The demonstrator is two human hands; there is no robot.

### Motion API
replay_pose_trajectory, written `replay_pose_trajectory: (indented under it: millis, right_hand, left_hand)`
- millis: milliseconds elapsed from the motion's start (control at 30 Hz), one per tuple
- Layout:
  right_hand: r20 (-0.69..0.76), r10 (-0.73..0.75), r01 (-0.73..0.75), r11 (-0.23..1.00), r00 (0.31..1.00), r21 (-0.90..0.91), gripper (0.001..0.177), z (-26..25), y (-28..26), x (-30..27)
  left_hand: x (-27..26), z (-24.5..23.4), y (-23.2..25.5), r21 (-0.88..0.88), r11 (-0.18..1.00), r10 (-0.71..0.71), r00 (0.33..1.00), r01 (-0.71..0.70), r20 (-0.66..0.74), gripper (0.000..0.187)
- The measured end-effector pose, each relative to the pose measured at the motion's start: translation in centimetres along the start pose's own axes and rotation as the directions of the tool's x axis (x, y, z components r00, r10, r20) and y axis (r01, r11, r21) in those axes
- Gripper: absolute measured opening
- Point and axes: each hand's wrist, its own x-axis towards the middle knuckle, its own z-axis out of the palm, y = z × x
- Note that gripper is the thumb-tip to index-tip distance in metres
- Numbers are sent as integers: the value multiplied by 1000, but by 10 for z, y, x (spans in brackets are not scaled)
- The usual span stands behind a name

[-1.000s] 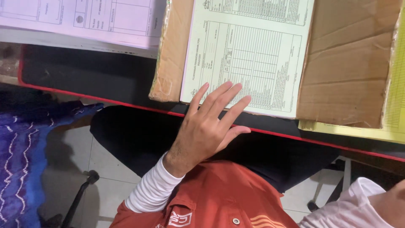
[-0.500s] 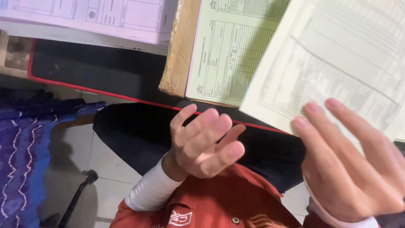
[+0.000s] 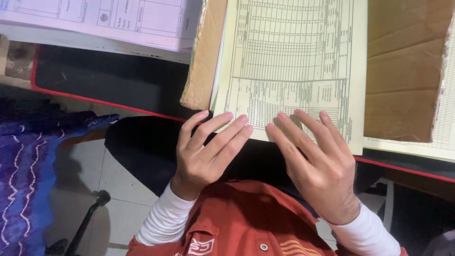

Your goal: Sorting and organizing a large stack of printed documents into a cardboard box

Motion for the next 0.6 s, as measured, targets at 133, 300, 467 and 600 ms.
replay_pose_trajectory:
  millis: [133,300,467,600]
  right_hand:
    - [10,76,-76,997,997,-14,19,6,9,-7]
    - [12,119,-118,993,993,-15,17,11,20,-15]
    - [66,132,-130,991,989,-39,30,19,32,-22]
    - [83,163,-169,984,983,60,25,27,40,-26]
  left_hand:
    - [-5,4,-3,-16,1000,-26,999,26,47,19]
    - [-7,10,-4,19,997,-78,996,78,48,19]
    - [-6,20,-5,103,989,-117,990,108,78,25]
    - [-7,22,-1,36,996,-87,987,82,136,26]
